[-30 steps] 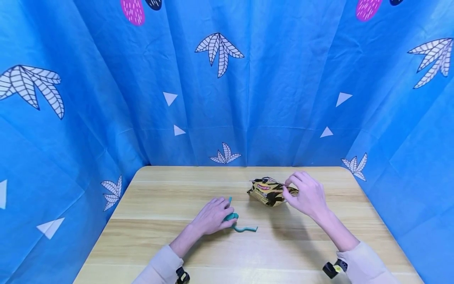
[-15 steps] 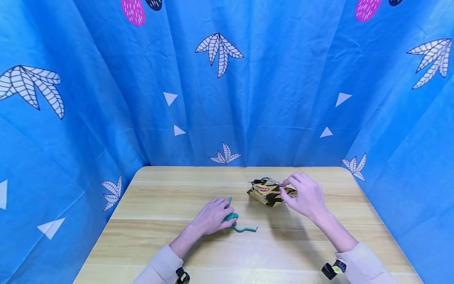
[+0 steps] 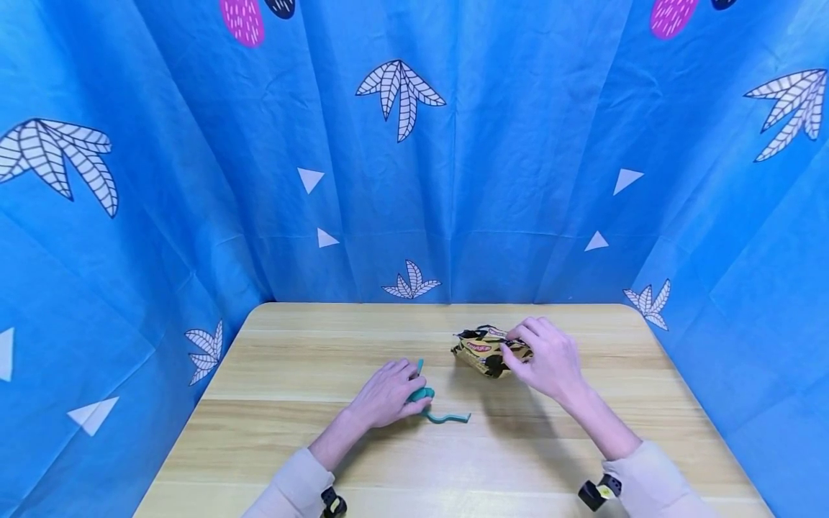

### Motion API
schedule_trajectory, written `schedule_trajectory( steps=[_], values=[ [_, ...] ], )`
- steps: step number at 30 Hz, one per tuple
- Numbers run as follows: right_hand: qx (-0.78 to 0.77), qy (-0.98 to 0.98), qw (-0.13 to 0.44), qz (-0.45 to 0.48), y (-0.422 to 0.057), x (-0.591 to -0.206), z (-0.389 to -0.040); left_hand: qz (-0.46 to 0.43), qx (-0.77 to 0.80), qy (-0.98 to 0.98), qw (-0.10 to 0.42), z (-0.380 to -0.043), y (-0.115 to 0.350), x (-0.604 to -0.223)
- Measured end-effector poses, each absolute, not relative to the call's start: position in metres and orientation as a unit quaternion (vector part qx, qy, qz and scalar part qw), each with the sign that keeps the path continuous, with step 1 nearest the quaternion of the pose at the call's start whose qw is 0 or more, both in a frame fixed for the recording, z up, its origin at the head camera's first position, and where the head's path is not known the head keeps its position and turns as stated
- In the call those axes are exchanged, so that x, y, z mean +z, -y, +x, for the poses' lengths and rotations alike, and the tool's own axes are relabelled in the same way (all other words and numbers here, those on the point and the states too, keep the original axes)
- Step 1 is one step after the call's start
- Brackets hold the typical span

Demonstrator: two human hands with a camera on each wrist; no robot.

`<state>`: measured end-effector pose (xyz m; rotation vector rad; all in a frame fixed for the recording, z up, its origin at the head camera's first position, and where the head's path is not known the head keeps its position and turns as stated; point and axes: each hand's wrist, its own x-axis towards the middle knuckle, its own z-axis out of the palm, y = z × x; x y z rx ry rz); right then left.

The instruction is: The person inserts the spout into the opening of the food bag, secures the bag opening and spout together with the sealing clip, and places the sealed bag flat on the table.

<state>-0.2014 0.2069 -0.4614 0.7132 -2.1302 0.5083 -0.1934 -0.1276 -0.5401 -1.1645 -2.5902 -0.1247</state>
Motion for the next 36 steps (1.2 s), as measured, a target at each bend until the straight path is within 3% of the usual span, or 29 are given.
schedule_trajectory(
  steps=[36],
  values=[
    [0.215,0.77,0.48,0.36,-0.194,-0.467,-0.21,-0.395,-0.057,0.902,0.164,-0.197,0.126,-0.532]
  ],
)
